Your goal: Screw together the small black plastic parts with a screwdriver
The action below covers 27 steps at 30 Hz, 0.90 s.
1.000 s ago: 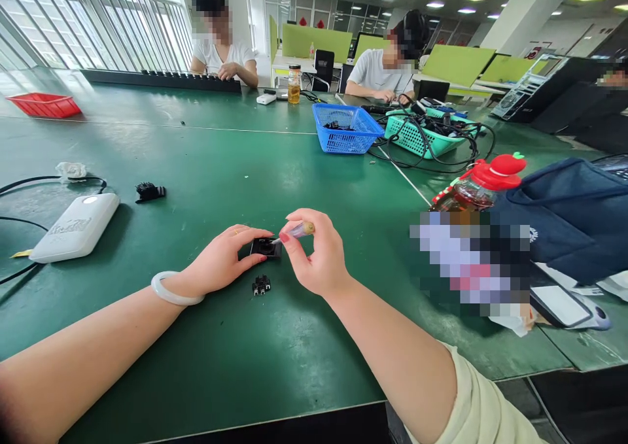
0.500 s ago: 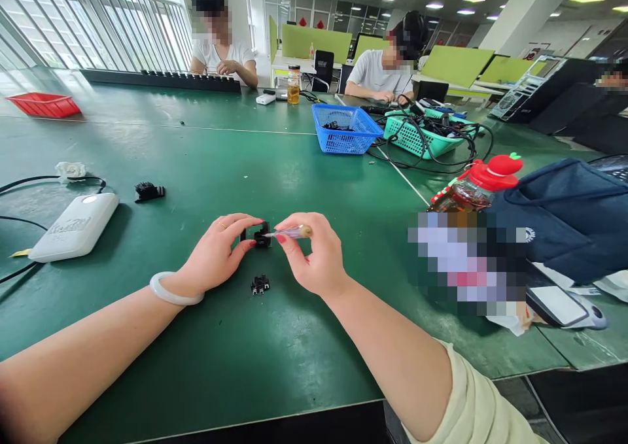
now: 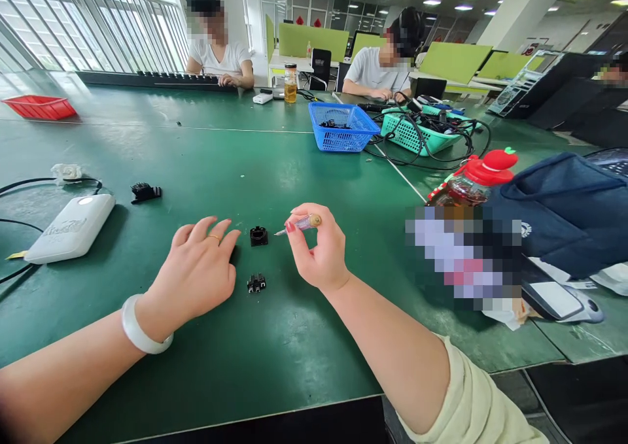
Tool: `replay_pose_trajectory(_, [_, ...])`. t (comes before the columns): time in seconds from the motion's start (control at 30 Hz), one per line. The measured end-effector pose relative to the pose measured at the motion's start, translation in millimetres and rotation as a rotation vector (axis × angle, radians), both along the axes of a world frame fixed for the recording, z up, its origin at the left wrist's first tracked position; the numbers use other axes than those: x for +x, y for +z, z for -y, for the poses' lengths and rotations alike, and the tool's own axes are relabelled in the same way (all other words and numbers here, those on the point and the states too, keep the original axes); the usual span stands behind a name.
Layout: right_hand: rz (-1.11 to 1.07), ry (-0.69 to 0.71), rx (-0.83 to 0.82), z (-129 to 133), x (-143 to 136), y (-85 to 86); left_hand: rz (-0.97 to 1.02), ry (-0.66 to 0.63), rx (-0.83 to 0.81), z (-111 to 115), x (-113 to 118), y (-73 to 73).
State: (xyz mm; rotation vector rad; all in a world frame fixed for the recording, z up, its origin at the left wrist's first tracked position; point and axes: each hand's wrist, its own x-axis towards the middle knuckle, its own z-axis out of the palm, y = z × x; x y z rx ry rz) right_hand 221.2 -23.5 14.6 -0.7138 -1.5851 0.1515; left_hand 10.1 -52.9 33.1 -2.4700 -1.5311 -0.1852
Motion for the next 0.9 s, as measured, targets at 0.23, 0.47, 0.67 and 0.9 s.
replay_pose_trajectory(0.23, [0.016,-0.044,-0.02,1,2,0.1,0.203,-0.305,-0.128,1,8,-13.6])
replay_pose_trajectory(0.47, [0.026,-0.054,-0.02,-1,2,-2.3,0.24,-0.305,-0.275,-36,6,-35.2])
replay_pose_trajectory(0.67, [0.021,-0.076,-0.022,-3,3,-1.2,0.223,-0.227,-0.299,-56,-3,-38.4])
replay_pose_trajectory(0.9, [0.01,-0.075,-0.049,-5,6,-1.4,0.178,0.176,-0.139,-92,-84,-37.6])
